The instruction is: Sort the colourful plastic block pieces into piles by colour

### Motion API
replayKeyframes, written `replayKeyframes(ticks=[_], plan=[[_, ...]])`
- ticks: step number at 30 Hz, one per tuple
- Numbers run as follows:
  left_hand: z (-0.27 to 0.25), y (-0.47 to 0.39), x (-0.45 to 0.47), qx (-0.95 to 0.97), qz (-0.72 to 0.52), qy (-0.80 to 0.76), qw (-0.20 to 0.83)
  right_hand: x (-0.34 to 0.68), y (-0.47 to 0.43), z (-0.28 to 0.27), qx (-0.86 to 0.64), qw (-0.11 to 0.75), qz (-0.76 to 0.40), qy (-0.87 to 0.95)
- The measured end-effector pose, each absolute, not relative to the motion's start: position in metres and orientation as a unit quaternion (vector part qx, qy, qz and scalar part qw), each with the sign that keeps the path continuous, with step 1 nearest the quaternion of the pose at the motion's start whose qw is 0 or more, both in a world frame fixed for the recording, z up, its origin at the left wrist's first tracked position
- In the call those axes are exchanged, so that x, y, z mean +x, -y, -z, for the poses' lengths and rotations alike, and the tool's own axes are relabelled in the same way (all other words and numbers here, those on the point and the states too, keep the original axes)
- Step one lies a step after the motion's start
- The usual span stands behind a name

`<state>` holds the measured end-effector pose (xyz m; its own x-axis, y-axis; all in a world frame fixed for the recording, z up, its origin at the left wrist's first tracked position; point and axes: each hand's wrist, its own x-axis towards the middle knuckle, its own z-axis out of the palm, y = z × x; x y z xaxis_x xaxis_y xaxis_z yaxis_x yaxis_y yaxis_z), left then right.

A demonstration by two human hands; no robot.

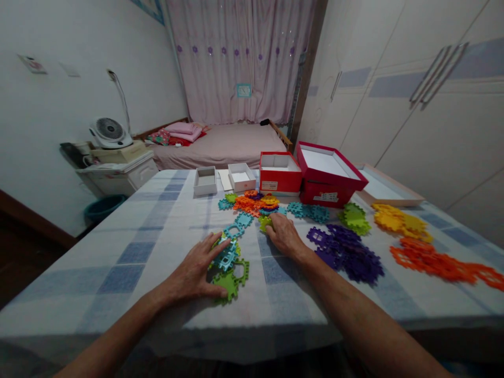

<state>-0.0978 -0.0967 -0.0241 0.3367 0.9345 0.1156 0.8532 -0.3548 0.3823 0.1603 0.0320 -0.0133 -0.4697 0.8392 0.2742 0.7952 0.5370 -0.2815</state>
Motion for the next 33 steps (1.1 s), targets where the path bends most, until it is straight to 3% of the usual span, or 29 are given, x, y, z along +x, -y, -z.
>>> replayKeyframes(ticks=[18, 21, 25, 33], plan=[[0.012, 0.036, -0.032, 0.752, -0.303, -0.548, 0.205, 0.169, -0.033, 0.005, -0.492, 0.119, -0.074, 0.859], [0.002, 0.024, -0.040, 0.714, -0.305, -0.593, 0.213, 0.171, -0.034, 0.007, -0.489, 0.139, -0.069, 0.858], [-0.006, 0.003, -0.045, 0.705, -0.317, -0.607, 0.186, 0.171, -0.032, 0.010, -0.494, 0.181, -0.073, 0.847], [-0.013, 0.016, -0.038, 0.755, -0.237, -0.610, 0.041, 0.175, -0.032, 0.011, -0.517, 0.156, -0.074, 0.839]])
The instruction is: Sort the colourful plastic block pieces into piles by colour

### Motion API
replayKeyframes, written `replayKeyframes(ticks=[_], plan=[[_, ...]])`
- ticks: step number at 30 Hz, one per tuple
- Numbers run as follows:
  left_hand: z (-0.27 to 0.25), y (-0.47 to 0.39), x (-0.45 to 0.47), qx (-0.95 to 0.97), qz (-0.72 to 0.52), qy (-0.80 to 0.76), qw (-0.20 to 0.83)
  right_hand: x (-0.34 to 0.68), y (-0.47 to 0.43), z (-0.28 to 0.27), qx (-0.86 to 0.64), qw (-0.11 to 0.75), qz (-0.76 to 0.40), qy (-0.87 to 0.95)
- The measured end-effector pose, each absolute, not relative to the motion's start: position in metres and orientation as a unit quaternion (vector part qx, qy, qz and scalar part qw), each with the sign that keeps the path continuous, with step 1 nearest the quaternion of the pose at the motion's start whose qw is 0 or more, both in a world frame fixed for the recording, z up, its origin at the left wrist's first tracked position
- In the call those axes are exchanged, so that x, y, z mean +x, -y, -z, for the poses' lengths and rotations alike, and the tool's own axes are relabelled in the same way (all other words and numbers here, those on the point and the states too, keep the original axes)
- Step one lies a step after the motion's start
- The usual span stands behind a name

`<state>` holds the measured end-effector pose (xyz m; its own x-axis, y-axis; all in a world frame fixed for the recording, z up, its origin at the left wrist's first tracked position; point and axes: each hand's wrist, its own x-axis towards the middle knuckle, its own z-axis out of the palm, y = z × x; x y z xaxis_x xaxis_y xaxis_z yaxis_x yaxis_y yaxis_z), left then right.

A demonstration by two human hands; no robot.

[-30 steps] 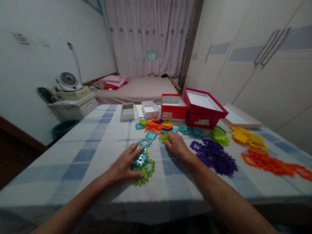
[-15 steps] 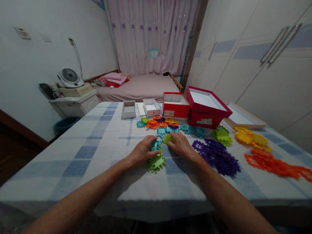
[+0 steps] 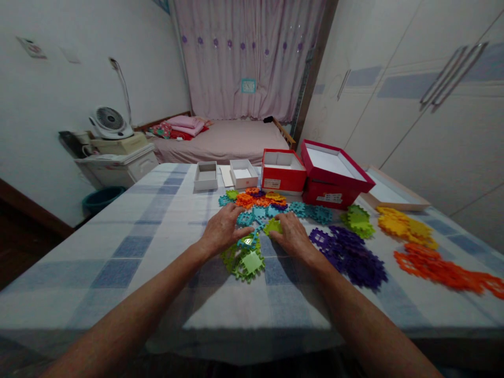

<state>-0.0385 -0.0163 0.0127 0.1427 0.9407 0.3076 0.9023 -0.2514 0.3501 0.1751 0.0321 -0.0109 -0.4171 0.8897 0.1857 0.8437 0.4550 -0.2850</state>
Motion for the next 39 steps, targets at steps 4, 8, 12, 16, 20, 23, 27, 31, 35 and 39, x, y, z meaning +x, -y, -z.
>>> replayKeyframes(ticks=[4, 8, 12, 16, 20, 23, 27, 31, 35, 39], plan=[[-0.013, 0.040, -0.035, 0.761, -0.142, -0.627, 0.088, 0.177, -0.033, 0.008, -0.543, 0.131, -0.083, 0.825], [-0.003, 0.040, -0.031, 0.755, -0.192, -0.617, 0.107, 0.173, -0.030, 0.009, -0.542, 0.166, -0.118, 0.815], [0.007, 0.030, -0.036, 0.697, -0.309, -0.620, 0.185, 0.169, -0.029, 0.013, -0.507, 0.207, -0.141, 0.825], [0.011, 0.022, -0.049, 0.596, -0.400, -0.629, 0.298, 0.173, -0.035, 0.007, -0.502, 0.209, -0.202, 0.815], [0.002, 0.029, -0.060, 0.584, -0.404, -0.689, 0.146, 0.177, -0.036, -0.005, -0.477, 0.273, -0.353, 0.757], [-0.005, 0.053, -0.061, 0.649, -0.303, -0.697, 0.026, 0.171, -0.025, -0.009, -0.419, 0.282, -0.489, 0.711], [-0.004, 0.088, -0.051, 0.717, -0.178, -0.671, 0.060, 0.158, -0.008, -0.003, -0.396, 0.240, -0.485, 0.742], [0.003, 0.102, -0.038, 0.741, -0.169, -0.646, 0.076, 0.152, 0.000, 0.002, -0.444, 0.223, -0.356, 0.791], [0.009, 0.096, -0.029, 0.747, -0.181, -0.632, 0.099, 0.156, 0.005, 0.000, -0.446, 0.195, -0.312, 0.816], [0.016, 0.085, -0.027, 0.740, -0.229, -0.623, 0.112, 0.162, 0.006, 0.000, -0.433, 0.198, -0.348, 0.808]])
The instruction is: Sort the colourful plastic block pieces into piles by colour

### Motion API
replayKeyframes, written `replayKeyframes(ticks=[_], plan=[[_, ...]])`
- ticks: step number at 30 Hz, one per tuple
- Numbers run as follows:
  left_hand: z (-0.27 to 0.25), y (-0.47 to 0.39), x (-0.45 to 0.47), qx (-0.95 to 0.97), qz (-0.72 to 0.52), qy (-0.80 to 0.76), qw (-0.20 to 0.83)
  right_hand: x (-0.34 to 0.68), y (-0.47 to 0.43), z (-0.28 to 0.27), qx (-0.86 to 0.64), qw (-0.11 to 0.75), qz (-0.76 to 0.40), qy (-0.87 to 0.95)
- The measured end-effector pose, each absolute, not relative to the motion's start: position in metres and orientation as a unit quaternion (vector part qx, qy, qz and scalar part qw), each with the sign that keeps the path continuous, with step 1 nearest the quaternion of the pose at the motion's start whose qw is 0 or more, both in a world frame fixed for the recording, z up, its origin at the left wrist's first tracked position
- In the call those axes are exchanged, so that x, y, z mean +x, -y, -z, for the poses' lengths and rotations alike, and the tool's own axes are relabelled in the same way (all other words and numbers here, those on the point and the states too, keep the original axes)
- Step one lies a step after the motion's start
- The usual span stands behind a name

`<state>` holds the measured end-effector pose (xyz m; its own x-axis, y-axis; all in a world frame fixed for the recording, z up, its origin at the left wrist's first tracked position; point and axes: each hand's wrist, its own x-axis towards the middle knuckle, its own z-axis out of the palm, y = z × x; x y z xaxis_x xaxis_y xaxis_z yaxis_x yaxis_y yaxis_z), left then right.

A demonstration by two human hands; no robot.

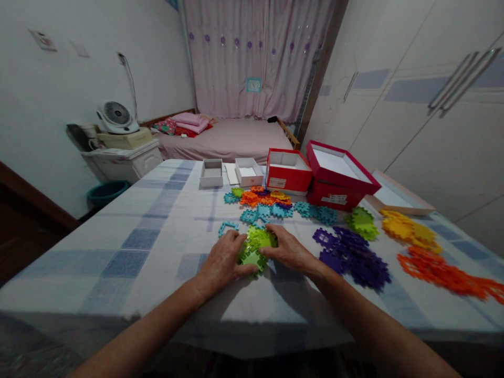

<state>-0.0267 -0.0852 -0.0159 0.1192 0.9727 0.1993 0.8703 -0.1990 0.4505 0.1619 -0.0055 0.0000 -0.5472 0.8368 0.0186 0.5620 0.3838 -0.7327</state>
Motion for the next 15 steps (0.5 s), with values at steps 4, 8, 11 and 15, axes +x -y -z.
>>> replayKeyframes(ticks=[4, 8, 11, 15], plan=[[0.021, 0.077, -0.028, 0.739, -0.266, -0.604, 0.138, 0.163, 0.001, 0.003, -0.451, 0.212, -0.374, 0.782], [0.021, 0.070, -0.029, 0.746, -0.279, -0.581, 0.167, 0.162, 0.002, 0.004, -0.448, 0.211, -0.379, 0.782], [0.022, 0.063, -0.026, 0.754, -0.289, -0.563, 0.176, 0.165, 0.002, 0.005, -0.441, 0.221, -0.378, 0.783], [0.024, 0.058, -0.021, 0.751, -0.289, -0.575, 0.149, 0.175, -0.004, 0.002, -0.480, 0.281, -0.349, 0.754]])
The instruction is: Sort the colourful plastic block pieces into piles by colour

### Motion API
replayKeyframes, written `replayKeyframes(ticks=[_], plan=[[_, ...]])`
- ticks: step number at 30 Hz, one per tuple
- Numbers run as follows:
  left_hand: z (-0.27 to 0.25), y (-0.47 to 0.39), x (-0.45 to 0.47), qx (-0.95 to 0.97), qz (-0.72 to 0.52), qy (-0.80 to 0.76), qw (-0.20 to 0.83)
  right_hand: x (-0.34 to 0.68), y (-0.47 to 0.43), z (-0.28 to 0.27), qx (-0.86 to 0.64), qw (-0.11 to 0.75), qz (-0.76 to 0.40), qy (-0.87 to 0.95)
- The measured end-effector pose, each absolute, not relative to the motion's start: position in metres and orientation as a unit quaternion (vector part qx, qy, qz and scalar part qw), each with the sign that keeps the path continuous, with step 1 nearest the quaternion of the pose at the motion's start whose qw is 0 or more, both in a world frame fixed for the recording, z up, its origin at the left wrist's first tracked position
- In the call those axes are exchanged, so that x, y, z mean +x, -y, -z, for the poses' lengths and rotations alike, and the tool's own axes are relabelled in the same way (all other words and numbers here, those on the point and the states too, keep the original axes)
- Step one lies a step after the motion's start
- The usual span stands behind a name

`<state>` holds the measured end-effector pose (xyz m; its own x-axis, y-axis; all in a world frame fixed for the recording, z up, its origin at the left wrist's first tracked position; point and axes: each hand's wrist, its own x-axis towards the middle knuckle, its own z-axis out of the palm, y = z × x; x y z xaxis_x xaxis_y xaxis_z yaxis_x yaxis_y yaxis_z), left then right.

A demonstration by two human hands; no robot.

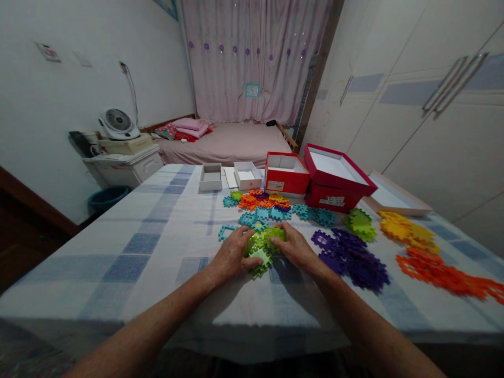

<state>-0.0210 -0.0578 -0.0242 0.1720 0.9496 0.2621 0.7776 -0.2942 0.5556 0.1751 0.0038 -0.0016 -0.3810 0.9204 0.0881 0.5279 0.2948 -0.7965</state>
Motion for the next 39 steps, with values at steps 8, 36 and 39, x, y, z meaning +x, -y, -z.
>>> replayKeyframes(ticks=[8, 36, 39], plan=[[0.014, 0.072, -0.021, 0.711, -0.291, -0.625, 0.143, 0.177, 0.018, -0.006, -0.433, 0.264, -0.407, 0.760], [-0.012, 0.049, -0.016, 0.414, -0.446, -0.585, 0.536, 0.155, 0.042, 0.011, -0.377, 0.314, -0.311, 0.814], [-0.014, 0.023, -0.030, 0.471, -0.481, -0.600, 0.434, 0.155, 0.043, 0.012, -0.375, 0.332, -0.337, 0.797]])
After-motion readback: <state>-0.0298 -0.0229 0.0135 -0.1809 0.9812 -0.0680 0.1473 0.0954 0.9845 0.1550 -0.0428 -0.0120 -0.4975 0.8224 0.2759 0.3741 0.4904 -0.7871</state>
